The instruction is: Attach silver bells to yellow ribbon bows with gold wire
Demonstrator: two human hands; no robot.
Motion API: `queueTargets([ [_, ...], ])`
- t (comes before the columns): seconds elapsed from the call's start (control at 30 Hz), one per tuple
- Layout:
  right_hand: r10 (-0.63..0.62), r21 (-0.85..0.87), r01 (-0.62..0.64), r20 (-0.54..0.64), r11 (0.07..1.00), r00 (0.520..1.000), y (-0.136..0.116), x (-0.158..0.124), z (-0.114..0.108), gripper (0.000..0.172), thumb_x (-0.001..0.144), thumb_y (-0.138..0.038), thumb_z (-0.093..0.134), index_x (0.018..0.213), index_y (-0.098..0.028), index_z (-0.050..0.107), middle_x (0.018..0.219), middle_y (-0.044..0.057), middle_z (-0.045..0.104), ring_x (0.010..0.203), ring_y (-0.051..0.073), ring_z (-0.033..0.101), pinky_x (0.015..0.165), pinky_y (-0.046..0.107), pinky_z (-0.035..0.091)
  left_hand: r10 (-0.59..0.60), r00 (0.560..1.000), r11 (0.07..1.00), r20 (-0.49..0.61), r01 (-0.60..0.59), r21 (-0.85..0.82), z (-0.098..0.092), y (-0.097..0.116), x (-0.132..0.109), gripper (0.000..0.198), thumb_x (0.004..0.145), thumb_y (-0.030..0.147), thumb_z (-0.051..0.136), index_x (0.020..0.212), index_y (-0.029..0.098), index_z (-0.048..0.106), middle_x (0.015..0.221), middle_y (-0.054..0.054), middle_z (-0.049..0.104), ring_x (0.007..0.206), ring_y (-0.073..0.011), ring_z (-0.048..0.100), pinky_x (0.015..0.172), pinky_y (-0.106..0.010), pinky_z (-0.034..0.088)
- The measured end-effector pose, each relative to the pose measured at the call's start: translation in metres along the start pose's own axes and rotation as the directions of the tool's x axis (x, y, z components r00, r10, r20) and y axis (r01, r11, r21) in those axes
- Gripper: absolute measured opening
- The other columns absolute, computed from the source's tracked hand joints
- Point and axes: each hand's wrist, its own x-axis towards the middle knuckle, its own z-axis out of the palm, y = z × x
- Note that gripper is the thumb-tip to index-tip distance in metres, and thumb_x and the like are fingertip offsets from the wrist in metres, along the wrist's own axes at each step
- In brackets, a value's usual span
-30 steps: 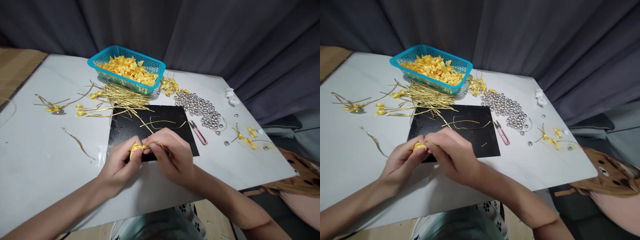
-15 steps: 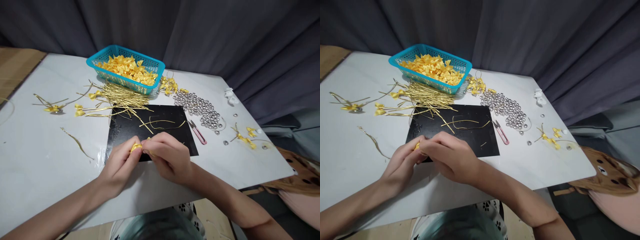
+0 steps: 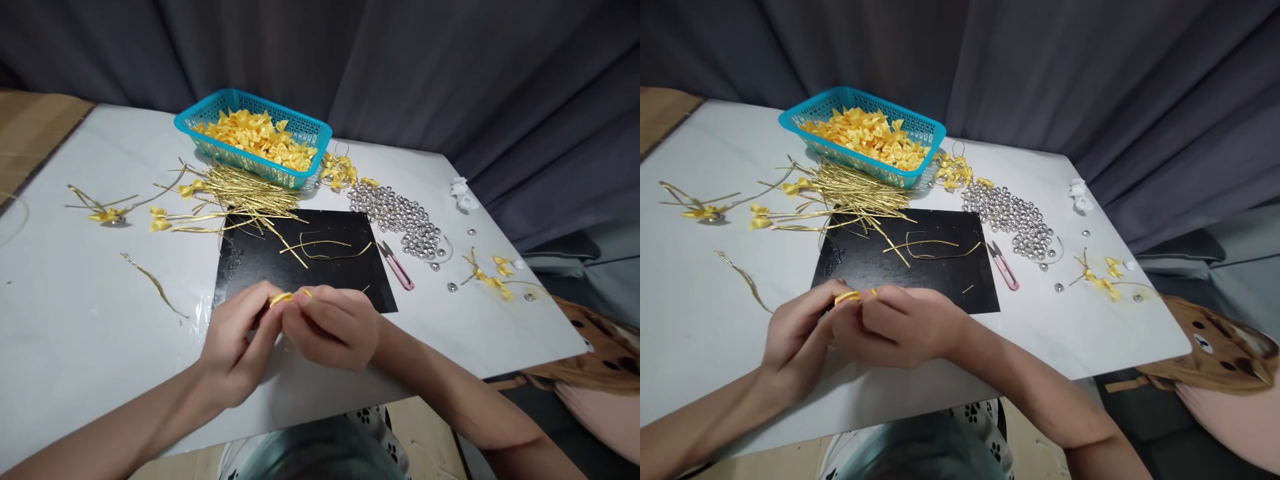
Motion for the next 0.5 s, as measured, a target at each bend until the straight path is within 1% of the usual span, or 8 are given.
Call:
queueTargets([
  [0.07,-0.061,0.002,0.061,-0.051,0.998,0.997,0.002,0.000,0.001,0.026,0.085,-0.016,0.054,0.061,-0.023,0.064,0.065,-0.001,0.062,0.061,0.009,0.053,0.057,0.018,0.054,0.076,0.997,0.997,-0.028,-0.075,0.006,0.000,-0.001,-0.003,0.020,0.088,0.017,0.041,0.071,0.021,0.050,0.058,0.004,0.050,0.050,-0.0116,0.045,0.048,-0.023,0.036],
  [0.17,-0.061,0.040,0.065,-0.110,0.997,0.992,-0.002,-0.005,0.003,0.023,0.082,-0.019,0.059,0.059,-0.025,0.061,0.068,-0.001,0.063,0.062,0.010,0.055,0.056,0.020,0.057,0.211,0.976,0.977,-0.061,-0.210,0.019,0.002,-0.001,-0.007,0.017,0.088,0.013,0.040,0.079,0.021,0.052,0.063,0.002,0.054,0.053,-0.0126,0.047,0.049,-0.025,0.038],
  [0.23,-0.010,0.102,0.024,-0.134,0.994,0.991,-0.009,-0.011,0.007,0.021,0.080,-0.019,0.060,0.060,-0.025,0.058,0.072,-0.002,0.064,0.062,0.011,0.057,0.054,0.022,0.058,0.260,0.963,0.966,-0.075,-0.258,0.035,0.003,-0.003,-0.009,0.017,0.089,0.014,0.039,0.081,0.021,0.052,0.063,0.001,0.054,0.053,-0.0132,0.047,0.049,-0.026,0.038],
  [0.3,0.139,0.206,-0.112,-0.123,0.972,0.983,-0.014,-0.017,0.012,0.016,0.080,-0.019,0.060,0.067,-0.026,0.057,0.072,-0.003,0.063,0.062,0.011,0.060,0.055,0.025,0.059,0.269,0.959,0.963,-0.086,-0.266,0.049,0.004,-0.004,-0.011,0.018,0.090,0.015,0.038,0.081,0.021,0.052,0.061,0.001,0.052,0.052,-0.0134,0.047,0.048,-0.026,0.038],
  [0.33,0.184,0.241,-0.150,-0.123,0.959,0.975,-0.015,-0.018,0.014,0.013,0.080,-0.019,0.059,0.070,-0.027,0.057,0.069,-0.003,0.062,0.062,0.012,0.060,0.055,0.026,0.059,0.271,0.958,0.962,-0.094,-0.267,0.055,0.005,-0.004,-0.012,0.018,0.090,0.015,0.038,0.081,0.021,0.053,0.061,0.001,0.051,0.052,-0.0132,0.047,0.047,-0.026,0.038],
  [0.4,0.111,0.225,-0.081,-0.128,0.971,0.985,-0.013,-0.019,0.016,0.016,0.080,-0.018,0.060,0.067,-0.026,0.057,0.068,-0.004,0.062,0.060,0.010,0.059,0.053,0.023,0.058,0.281,0.954,0.959,-0.108,-0.274,0.071,0.005,-0.005,-0.012,0.018,0.088,0.013,0.038,0.081,0.020,0.053,0.061,0.001,0.051,0.052,-0.0127,0.047,0.048,-0.025,0.039],
  [0.47,0.038,0.145,-0.013,-0.168,0.989,0.985,-0.008,-0.017,0.014,0.021,0.080,-0.015,0.059,0.062,-0.026,0.057,0.065,-0.005,0.061,0.058,0.008,0.058,0.054,0.019,0.058,0.308,0.944,0.949,-0.117,-0.296,0.104,0.005,-0.005,-0.011,0.018,0.086,0.009,0.039,0.083,0.020,0.054,0.062,0.001,0.053,0.052,-0.0126,0.048,0.048,-0.024,0.040],
  [0.5,0.024,0.112,-0.005,-0.167,0.994,0.986,-0.004,-0.015,0.013,0.022,0.080,-0.014,0.058,0.061,-0.025,0.058,0.063,-0.005,0.060,0.058,0.008,0.059,0.056,0.018,0.058,0.333,0.936,0.939,-0.115,-0.318,0.129,0.005,-0.005,-0.009,0.019,0.086,0.008,0.040,0.084,0.020,0.054,0.063,0.000,0.056,0.052,-0.0129,0.049,0.049,-0.024,0.041],
])
